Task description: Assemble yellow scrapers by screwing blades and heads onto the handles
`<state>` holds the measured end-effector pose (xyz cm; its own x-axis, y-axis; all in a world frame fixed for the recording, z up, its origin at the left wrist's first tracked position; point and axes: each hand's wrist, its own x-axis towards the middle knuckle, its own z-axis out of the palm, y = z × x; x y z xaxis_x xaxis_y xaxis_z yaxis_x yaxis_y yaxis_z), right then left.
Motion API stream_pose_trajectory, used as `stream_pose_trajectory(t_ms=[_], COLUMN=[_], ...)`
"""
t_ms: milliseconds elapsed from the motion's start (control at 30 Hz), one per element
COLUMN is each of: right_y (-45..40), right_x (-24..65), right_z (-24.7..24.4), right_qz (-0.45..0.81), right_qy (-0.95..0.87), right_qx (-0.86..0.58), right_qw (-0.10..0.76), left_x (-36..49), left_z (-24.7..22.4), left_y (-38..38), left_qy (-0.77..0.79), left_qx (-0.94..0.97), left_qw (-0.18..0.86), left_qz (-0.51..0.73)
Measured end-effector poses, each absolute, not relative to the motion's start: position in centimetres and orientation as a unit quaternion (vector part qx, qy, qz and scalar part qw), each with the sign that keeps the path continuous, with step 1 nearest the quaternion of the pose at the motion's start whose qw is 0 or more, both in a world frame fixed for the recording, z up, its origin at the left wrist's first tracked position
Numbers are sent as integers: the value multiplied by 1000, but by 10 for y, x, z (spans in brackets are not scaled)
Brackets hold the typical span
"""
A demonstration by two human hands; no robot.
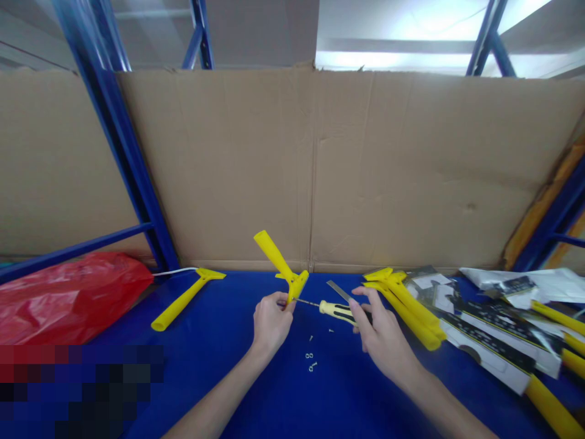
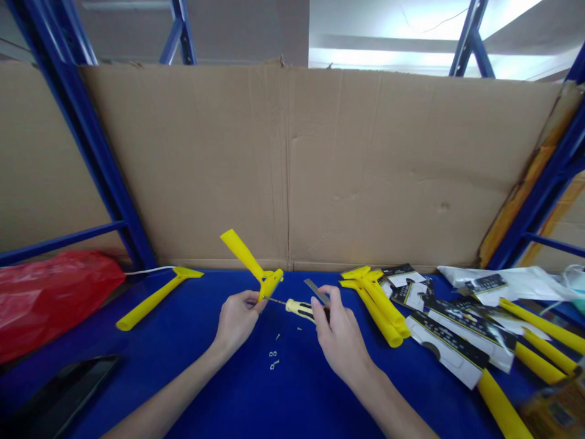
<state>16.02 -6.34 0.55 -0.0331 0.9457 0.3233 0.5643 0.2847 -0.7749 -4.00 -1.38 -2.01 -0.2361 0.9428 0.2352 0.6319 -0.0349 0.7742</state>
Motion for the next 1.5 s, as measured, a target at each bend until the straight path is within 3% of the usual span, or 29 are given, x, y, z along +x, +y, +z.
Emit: stream_pose_trajectory(t_ms=[267,567,867,1500], right_y=[-68,-69,-69,-69], right_x=[159,155,159,157], right_z=[7,11,9,11], right_qz=[205,317,276,297], right_qy=[-702,-644,-694,-658], right_qx=[-522,-556,-500,-533], right_qw=[438,420,437,441], left_x=[-44,-42,-44,-42], left_z=[-21,-21,-21,-23], left_y=[-11,-12,-12,-11], left_qy=[677,672,675,666], left_qx=[583,587,587,588], left_qw=[186,196,188,199], left_qz=[409,406,406,413])
